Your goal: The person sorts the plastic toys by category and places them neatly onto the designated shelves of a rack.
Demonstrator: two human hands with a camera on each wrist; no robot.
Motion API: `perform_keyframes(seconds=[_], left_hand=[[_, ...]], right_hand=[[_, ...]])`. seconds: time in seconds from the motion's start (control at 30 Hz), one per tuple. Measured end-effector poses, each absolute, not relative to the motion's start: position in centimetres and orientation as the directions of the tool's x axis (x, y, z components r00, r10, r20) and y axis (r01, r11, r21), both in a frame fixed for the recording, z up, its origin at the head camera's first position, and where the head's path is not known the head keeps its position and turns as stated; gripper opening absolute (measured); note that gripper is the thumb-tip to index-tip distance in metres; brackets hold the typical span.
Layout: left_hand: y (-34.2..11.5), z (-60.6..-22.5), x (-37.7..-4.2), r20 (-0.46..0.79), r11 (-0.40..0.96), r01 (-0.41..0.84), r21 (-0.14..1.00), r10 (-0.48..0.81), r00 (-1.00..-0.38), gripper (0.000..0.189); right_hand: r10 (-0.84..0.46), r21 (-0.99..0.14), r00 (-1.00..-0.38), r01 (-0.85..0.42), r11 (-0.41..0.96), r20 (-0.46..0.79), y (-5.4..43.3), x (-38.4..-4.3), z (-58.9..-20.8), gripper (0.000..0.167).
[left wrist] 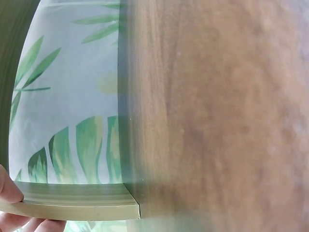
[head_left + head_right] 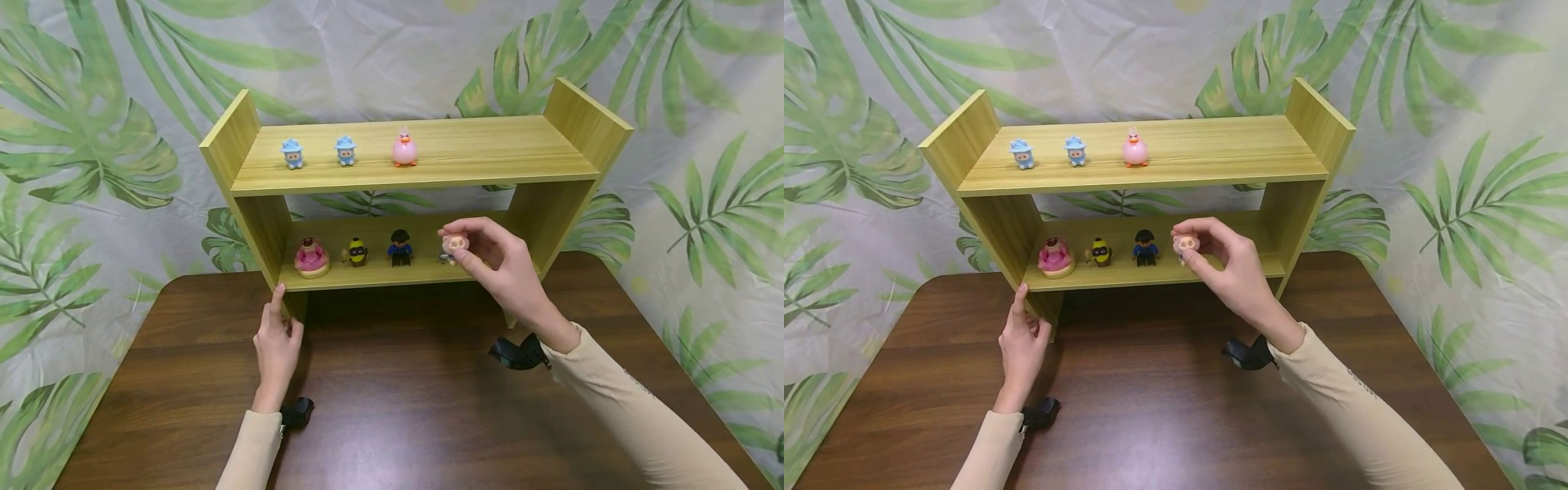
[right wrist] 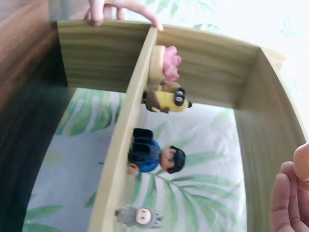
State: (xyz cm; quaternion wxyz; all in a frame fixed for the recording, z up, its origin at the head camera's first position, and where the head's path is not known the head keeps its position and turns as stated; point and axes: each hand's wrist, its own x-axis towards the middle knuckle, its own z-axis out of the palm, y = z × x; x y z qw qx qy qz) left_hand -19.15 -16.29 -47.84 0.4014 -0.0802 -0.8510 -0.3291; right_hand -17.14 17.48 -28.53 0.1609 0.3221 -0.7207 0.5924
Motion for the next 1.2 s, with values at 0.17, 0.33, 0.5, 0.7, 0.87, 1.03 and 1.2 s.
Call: perform_keyframes(seconds=[0.17,0.33,0.5,0.7,0.87,1.03,1.2], left_hand=[[-16.3,-47.8,-19.2,0.734,0.769,0.399,0.499,-0.130,-0.667,0.086],[-16.2,-47.8,-19.2,0.733,0.767,0.399,0.503,-0.133,-0.668,0.085],[-16.2,-47.8,-19.2,0.734,0.767,0.400,0.501,-0.132,-0.666,0.085],[-16.2,-47.8,-19.3,0.738,0.770,0.400,0.496,-0.131,-0.662,0.084],[-16.2,-47.7,-19.2,0.740,0.769,0.403,0.497,-0.133,-0.659,0.084],[-16.3,-47.7,-19.1,0.733,0.767,0.399,0.502,-0.132,-0.668,0.083],[-16.3,-47.7,-19.1,0.738,0.771,0.400,0.496,-0.131,-0.662,0.084]], right_hand=[[-0.275,-0.721,-0.714,-0.686,0.097,0.643,17.8,-17.3,-27.8,0.025],[-0.279,-0.703,-0.692,-0.708,0.076,0.666,18.1,-17.4,-27.1,0.026],[-0.272,-0.683,-0.671,-0.728,0.064,0.690,18.3,-17.4,-26.2,0.028],[-0.251,-0.669,-0.659,-0.741,0.055,0.709,18.6,-17.5,-24.9,0.029],[-0.230,-0.636,-0.635,-0.768,0.077,0.738,18.9,-17.9,-23.7,0.027],[-0.221,-0.611,-0.615,-0.786,0.095,0.756,19.1,-18.4,-22.7,0.026],[-0.211,-0.604,-0.607,-0.792,0.089,0.766,19.1,-18.6,-22.1,0.025]])
